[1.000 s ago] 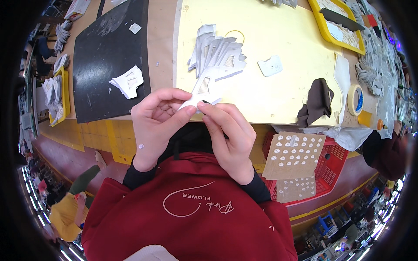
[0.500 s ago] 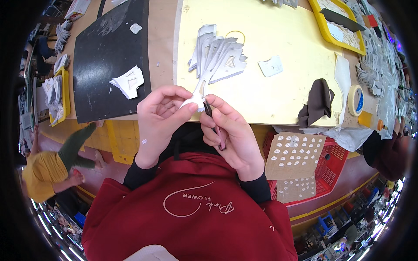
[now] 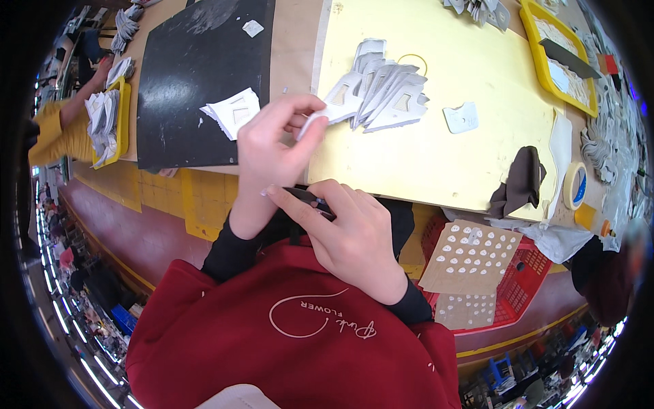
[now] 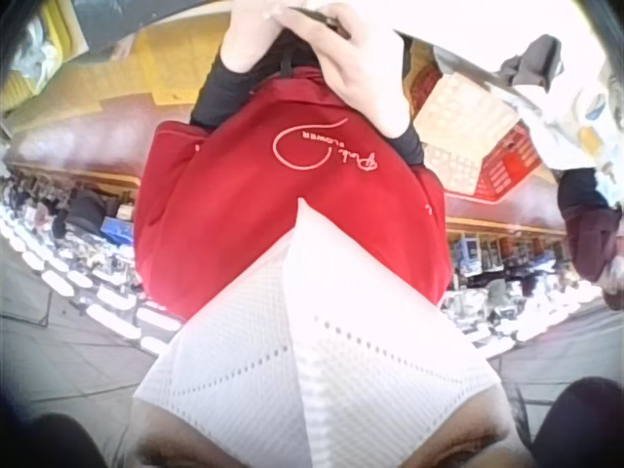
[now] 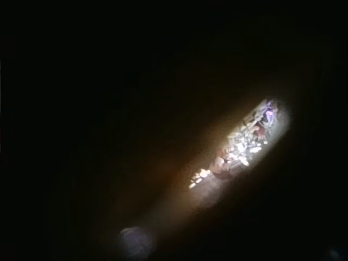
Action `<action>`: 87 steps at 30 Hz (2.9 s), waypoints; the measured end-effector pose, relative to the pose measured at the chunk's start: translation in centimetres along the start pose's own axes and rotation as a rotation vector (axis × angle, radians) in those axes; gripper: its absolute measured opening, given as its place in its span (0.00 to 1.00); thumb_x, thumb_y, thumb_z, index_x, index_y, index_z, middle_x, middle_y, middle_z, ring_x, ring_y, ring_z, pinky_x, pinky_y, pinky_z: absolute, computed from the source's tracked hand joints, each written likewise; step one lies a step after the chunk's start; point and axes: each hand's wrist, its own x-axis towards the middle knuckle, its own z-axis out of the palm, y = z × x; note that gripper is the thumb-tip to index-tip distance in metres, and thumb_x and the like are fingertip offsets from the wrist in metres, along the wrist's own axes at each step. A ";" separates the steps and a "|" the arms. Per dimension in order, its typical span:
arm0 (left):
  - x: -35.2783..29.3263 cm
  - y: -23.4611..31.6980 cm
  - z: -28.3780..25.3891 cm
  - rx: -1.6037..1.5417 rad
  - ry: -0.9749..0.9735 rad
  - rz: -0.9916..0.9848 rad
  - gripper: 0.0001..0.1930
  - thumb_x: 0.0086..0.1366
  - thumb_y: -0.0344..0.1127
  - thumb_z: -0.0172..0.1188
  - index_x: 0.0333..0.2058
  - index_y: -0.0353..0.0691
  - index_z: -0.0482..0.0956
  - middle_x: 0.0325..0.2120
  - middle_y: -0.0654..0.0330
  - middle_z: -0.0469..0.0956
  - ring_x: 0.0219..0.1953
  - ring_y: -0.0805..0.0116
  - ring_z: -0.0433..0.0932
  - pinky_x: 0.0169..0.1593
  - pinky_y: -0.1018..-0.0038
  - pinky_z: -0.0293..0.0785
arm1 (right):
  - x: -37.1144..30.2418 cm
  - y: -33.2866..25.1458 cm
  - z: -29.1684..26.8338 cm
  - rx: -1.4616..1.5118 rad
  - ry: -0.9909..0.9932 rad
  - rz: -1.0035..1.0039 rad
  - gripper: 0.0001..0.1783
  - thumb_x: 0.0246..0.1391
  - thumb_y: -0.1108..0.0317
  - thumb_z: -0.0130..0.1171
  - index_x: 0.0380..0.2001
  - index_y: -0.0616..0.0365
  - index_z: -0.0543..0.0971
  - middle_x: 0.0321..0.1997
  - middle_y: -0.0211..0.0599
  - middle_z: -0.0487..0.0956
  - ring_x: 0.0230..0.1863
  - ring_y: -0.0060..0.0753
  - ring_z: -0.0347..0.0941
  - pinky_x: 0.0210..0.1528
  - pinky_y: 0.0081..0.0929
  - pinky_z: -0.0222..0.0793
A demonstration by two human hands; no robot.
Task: The person assembles small white fabric pieces by hand, inserting small inserts into pockets and folding them. They use a utility knife to trim edges and a pen to mark pieces, then stack the finished parts on the table.
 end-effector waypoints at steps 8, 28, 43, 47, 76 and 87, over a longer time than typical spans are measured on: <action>1.9 -1.4 -9.1 0.213 0.061 -0.248 0.06 0.60 0.29 0.64 0.35 0.34 0.82 0.28 0.60 0.82 0.32 0.74 0.78 0.39 0.78 0.72 | -1.6 1.5 -2.2 0.310 0.153 0.148 0.27 0.47 0.82 0.61 0.54 0.61 0.78 0.29 0.36 0.75 0.24 0.30 0.68 0.28 0.23 0.66; -0.2 -0.1 6.0 0.219 -0.142 0.077 0.11 0.52 0.26 0.67 0.36 0.36 0.78 0.27 0.57 0.75 0.31 0.59 0.75 0.36 0.66 0.71 | -4.4 2.9 -3.7 0.511 0.412 0.534 0.19 0.57 0.78 0.58 0.53 0.65 0.77 0.37 0.34 0.79 0.34 0.18 0.72 0.38 0.15 0.66; -1.2 2.2 0.6 -0.746 -0.289 -0.498 0.05 0.60 0.21 0.64 0.31 0.31 0.76 0.37 0.54 0.79 0.38 0.76 0.79 0.45 0.81 0.77 | -2.0 2.8 -2.8 0.067 0.438 0.261 0.18 0.48 0.82 0.64 0.44 0.58 0.83 0.31 0.34 0.77 0.26 0.24 0.72 0.27 0.20 0.66; -1.5 2.3 0.2 -0.813 -0.276 -0.551 0.05 0.60 0.21 0.64 0.31 0.33 0.75 0.38 0.53 0.79 0.39 0.75 0.80 0.47 0.80 0.77 | -1.8 2.5 -2.2 0.053 0.437 0.236 0.18 0.45 0.82 0.67 0.42 0.56 0.85 0.31 0.34 0.77 0.25 0.25 0.72 0.26 0.21 0.66; -3.2 3.5 0.3 -1.067 -0.170 -0.492 0.06 0.61 0.18 0.63 0.32 0.31 0.74 0.40 0.50 0.79 0.40 0.73 0.81 0.47 0.80 0.79 | -1.7 2.0 -1.4 0.435 0.497 0.289 0.16 0.51 0.84 0.62 0.44 0.63 0.83 0.35 0.40 0.81 0.31 0.23 0.76 0.31 0.16 0.69; -3.4 3.9 0.3 -0.903 -0.149 -0.440 0.05 0.61 0.17 0.63 0.33 0.29 0.75 0.40 0.51 0.79 0.40 0.75 0.80 0.46 0.82 0.78 | -1.5 1.8 -1.7 0.195 0.467 0.250 0.17 0.50 0.85 0.62 0.45 0.63 0.83 0.34 0.39 0.80 0.30 0.24 0.75 0.30 0.17 0.69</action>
